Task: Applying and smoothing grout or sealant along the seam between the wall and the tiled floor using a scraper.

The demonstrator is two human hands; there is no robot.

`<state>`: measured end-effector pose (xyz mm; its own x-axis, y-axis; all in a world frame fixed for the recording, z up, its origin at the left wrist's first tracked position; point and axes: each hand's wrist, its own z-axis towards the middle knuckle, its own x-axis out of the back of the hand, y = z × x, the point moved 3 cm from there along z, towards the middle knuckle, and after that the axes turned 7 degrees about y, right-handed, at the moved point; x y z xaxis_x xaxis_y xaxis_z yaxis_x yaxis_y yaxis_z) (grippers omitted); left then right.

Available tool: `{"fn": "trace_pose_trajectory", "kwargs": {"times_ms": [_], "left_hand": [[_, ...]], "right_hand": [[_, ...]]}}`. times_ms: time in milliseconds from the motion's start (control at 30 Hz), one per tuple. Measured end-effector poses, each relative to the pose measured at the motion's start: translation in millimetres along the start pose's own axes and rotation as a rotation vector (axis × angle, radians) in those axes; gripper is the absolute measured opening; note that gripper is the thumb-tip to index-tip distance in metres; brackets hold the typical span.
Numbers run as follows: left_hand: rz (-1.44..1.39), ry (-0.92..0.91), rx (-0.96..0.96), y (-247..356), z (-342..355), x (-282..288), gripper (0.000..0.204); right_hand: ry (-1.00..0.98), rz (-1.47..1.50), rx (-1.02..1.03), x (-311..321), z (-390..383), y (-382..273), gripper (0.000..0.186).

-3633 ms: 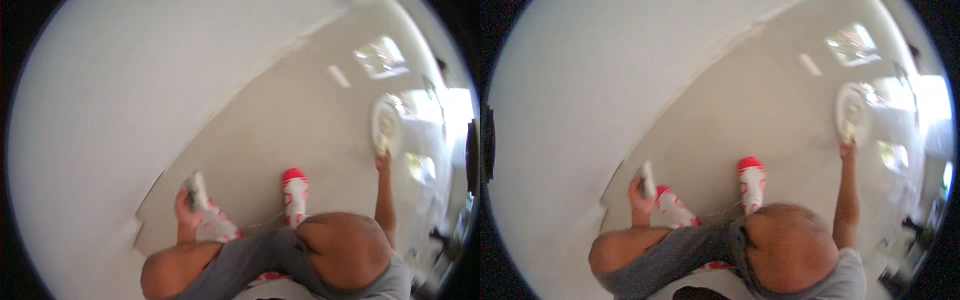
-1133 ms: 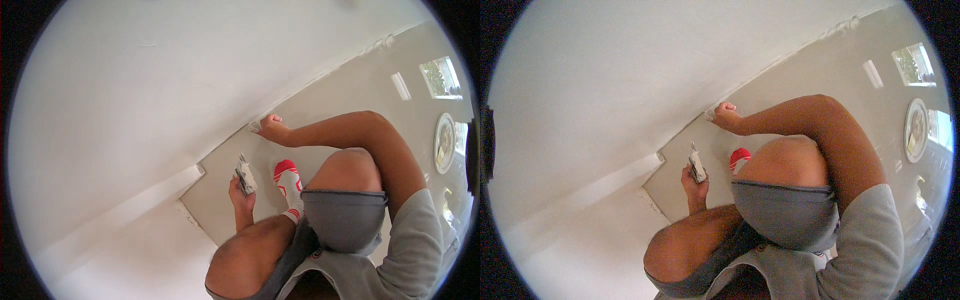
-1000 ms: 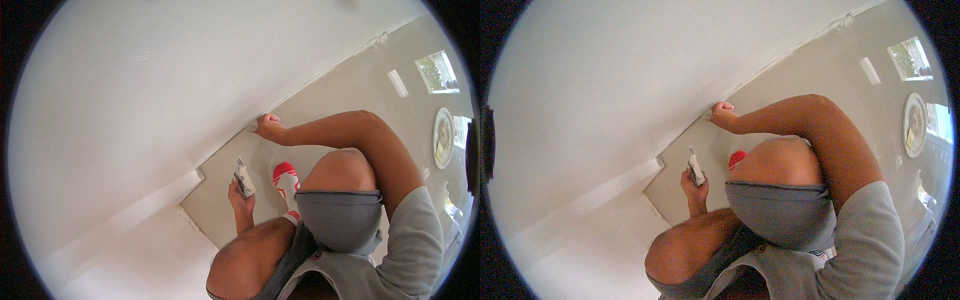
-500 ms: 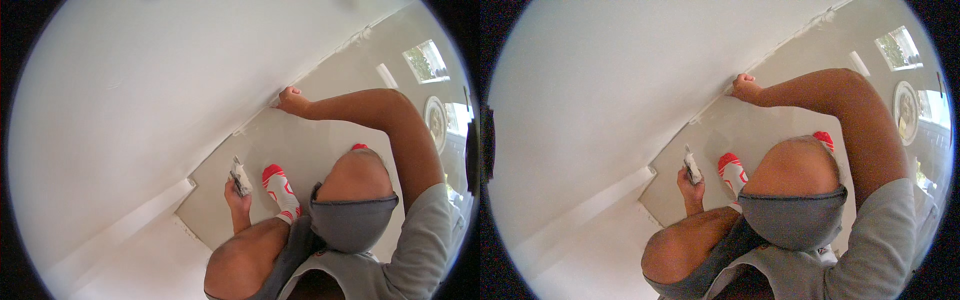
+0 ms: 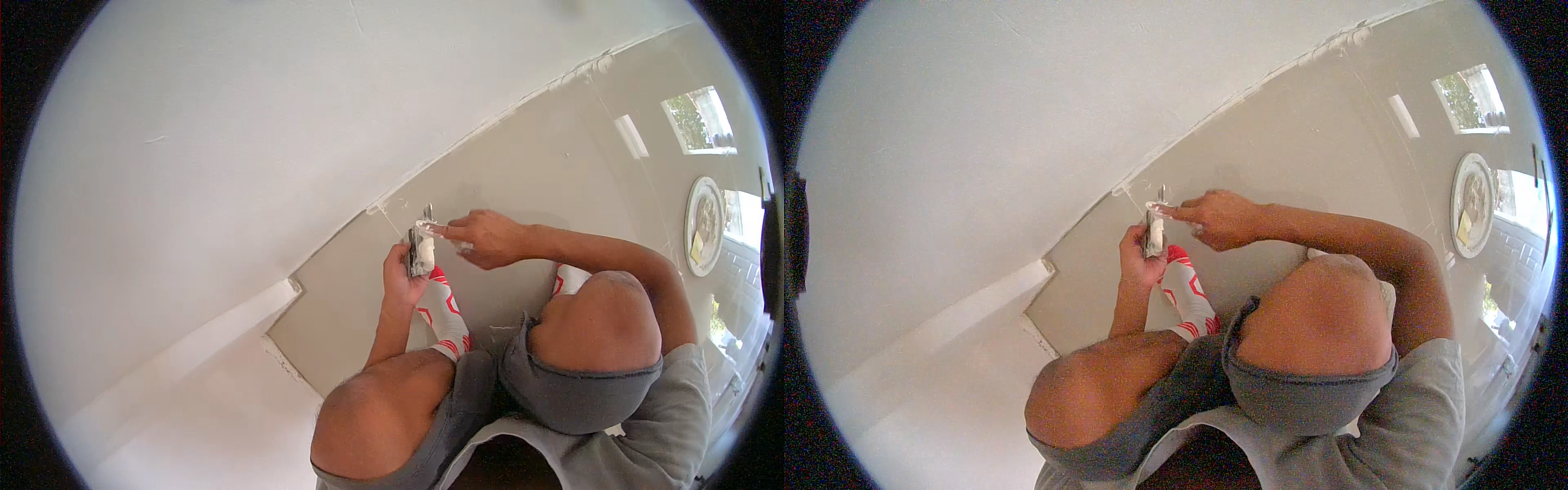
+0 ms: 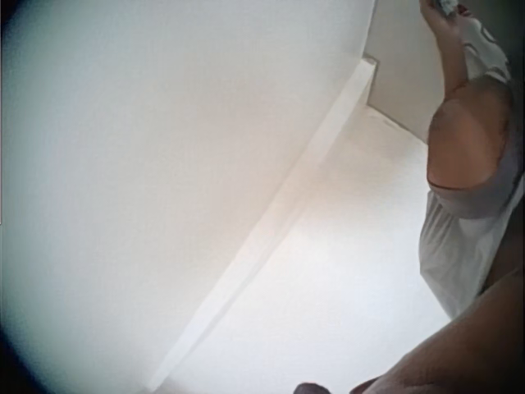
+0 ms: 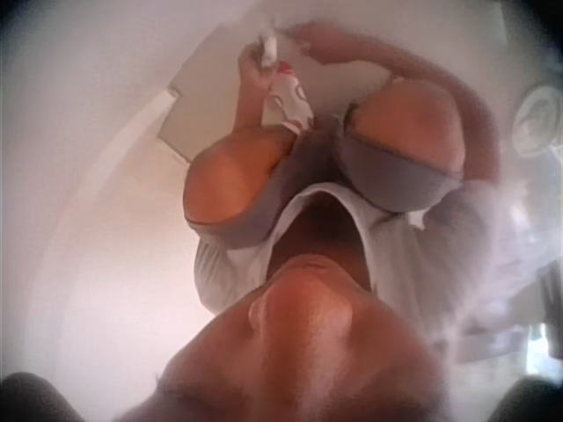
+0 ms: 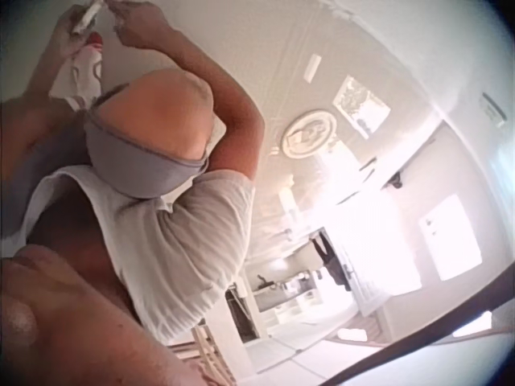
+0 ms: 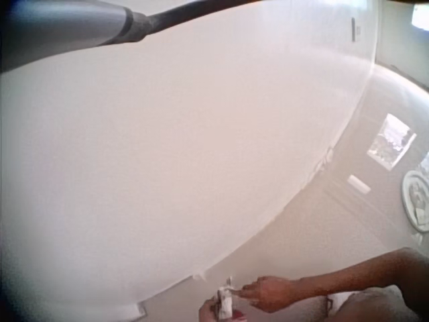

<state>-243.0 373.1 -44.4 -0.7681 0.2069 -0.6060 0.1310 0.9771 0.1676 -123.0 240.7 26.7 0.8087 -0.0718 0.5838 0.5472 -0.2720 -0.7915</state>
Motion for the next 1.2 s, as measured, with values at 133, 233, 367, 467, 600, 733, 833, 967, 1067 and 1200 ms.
{"fn": "trace_pose_trajectory", "kwargs": {"times_ms": [133, 233, 367, 467, 600, 733, 833, 967, 1067, 1200], "left_hand": [[0.052, 0.17, -0.066, 4.9, -4.2, -9.0, 0.02], [0.168, 0.069, -0.135, 13.6, -8.7, -19.2, 0.024], [0.393, 0.023, -0.201, 18.1, -5.3, -27.0, 0.028], [0.482, 0.024, -0.24, 19.7, 0.3, -22.6, 0.028], [0.275, 0.027, -0.237, 26.5, 6.3, -3.3, 0.029], [0.157, 0.195, -0.241, 28.0, -5.6, -0.7, 0.018], [0.128, 0.204, -0.253, 29.7, -11.2, 10.6, 0.018], [0.127, 0.225, -0.247, 27.8, -16.5, 12.6, 0.019], [0.114, 0.268, -0.258, 25.3, -21.3, 13.0, 0.019], [0.114, 0.226, -0.257, 26.9, -21.7, 10.2, 0.02]], "right_hand": [[0.205, -0.28, 0.142, 20.6, -7.3, 16.7, 0.052], [0.339, -0.056, 0.062, 32.8, -8.6, 14.0, 0.045], [0.324, 0.099, 0.0, 26.8, -1.3, 19.1, 0.046], [0.288, 0.129, -0.022, 20.7, 1.1, 23.8, 0.043], [0.321, 0.001, 0.104, 24.8, 8.1, 30.0, 0.038], [0.298, -0.906, 0.197, 16.6, 15.8, 78.8, 0.04], [0.196, -1.158, 0.143, 13.1, 29.1, 108.1, 0.044], [0.262, -1.285, 0.18, 21.6, 35.2, 113.4, 0.037], [0.165, -1.455, 0.132, 22.0, 42.3, 119.0, 0.039], [-0.02, -1.656, -0.014, 29.1, 38.8, 135.4, 0.025]]}}
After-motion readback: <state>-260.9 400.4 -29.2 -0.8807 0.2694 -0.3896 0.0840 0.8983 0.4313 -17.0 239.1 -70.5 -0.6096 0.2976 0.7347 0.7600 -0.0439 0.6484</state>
